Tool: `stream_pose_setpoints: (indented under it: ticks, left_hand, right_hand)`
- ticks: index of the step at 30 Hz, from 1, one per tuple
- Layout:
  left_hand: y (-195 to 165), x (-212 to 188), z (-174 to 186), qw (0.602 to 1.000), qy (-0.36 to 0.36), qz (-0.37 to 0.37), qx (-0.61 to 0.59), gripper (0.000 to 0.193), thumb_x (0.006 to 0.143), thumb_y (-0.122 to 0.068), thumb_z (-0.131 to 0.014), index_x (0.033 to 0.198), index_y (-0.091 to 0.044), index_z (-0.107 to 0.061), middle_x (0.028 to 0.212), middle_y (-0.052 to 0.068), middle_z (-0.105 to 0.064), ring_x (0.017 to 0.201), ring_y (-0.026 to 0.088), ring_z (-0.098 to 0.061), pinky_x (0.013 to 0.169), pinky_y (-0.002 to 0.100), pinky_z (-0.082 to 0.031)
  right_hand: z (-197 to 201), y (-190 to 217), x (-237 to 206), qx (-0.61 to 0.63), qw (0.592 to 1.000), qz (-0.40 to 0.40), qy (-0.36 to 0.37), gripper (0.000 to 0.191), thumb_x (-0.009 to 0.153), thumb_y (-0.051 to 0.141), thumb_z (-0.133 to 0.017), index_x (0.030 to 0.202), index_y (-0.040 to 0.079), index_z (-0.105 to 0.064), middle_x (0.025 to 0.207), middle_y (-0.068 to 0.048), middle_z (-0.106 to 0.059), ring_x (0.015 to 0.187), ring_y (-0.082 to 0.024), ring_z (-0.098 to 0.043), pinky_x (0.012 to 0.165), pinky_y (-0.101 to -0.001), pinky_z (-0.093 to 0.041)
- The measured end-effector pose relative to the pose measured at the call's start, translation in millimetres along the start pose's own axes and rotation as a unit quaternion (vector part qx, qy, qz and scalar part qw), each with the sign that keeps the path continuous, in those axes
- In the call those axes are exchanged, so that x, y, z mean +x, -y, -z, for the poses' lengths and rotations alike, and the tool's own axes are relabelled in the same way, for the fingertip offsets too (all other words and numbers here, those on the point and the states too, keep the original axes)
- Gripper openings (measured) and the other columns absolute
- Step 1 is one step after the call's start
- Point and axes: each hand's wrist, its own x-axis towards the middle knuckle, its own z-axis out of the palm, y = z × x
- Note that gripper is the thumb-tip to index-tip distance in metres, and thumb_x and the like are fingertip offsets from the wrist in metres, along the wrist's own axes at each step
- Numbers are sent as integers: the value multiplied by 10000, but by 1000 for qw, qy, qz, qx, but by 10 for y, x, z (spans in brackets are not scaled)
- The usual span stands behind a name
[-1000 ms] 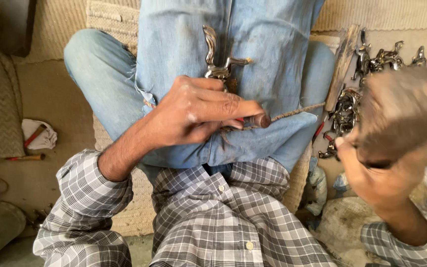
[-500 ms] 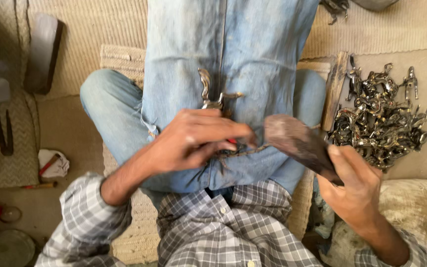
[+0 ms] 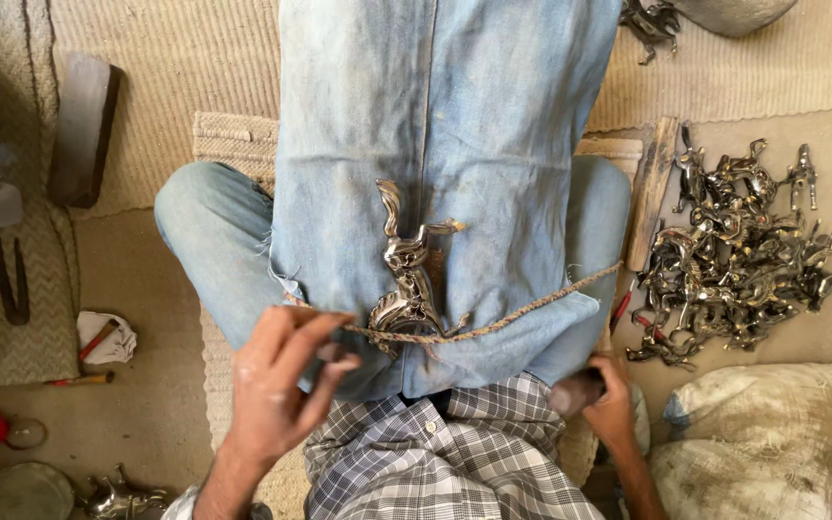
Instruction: The person sits cross-legged on a mat and uses a hammer and a small metal punch to repeatedly strike a metal part that is tied to their legs with a rope. The person adjusts the part and the rope periodically while continuing to hammer.
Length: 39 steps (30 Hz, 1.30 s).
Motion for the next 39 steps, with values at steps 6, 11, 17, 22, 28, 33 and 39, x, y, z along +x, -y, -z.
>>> stream_pose_setpoints:
  ticks: [6,11,17,22,28,33,39]
  left_hand:
    - [-206,24,-84,996,17,-20,88,395,763,-265,-853,1056,-52,-698,848,60,-616,735,243,-594,581,395,-470]
    - [-265,-12,-84,994,9,-17,108,337,775,-259,-845,991,-50,-692,815,61,-596,727,248,-593,573,398,-469]
    - [-304,-135,-83,982,16,-74,172,268,808,-217,-824,988,-49,-715,785,33,-589,662,189,-569,484,345,-441]
    - [-326,-263,-5,989,7,-104,108,270,768,-188,-793,987,-61,-698,789,33,-546,705,208,-567,538,364,-460]
    - [-324,-272,11,985,8,-131,111,272,769,-159,-794,1010,-64,-710,767,31,-529,677,205,-551,533,370,-454]
    - [-328,-291,32,985,11,-139,104,330,716,-148,-778,1029,-64,-715,776,32,-534,686,211,-558,537,370,-460]
    - [-384,-273,-53,984,25,-157,78,333,736,-155,-780,1047,-74,-694,817,27,-541,726,211,-569,581,363,-485]
  right_hand:
    - [346,290,-3,-390,912,79,102,730,423,-82,-768,1138,40,-692,1148,-187,-642,1050,-379,-609,835,-448,-537]
    - [230,1254,143,-172,951,231,-114,328,859,-115,-718,1154,28,-715,1122,-113,-673,1062,-258,-645,906,-389,-546]
    - [-367,2194,451,-193,891,409,-29,391,840,133,-847,1210,83,-732,1043,-84,-666,993,-243,-604,852,-404,-524]
    - [-548,2382,482,-244,910,335,23,522,779,211,-848,1290,208,-739,833,-40,-592,854,-244,-531,732,-448,-463]
    - [-546,2281,593,-140,938,310,69,486,774,57,-795,1246,160,-743,886,-52,-591,896,-257,-573,838,-386,-521]
    - [-422,2135,493,228,933,220,170,404,962,112,-769,1291,97,-535,1166,-74,-702,1025,-137,-658,879,-306,-555]
    - [-522,2025,467,382,904,61,179,339,1040,149,-682,1287,69,-464,1232,-111,-767,838,-62,-627,717,-220,-556]
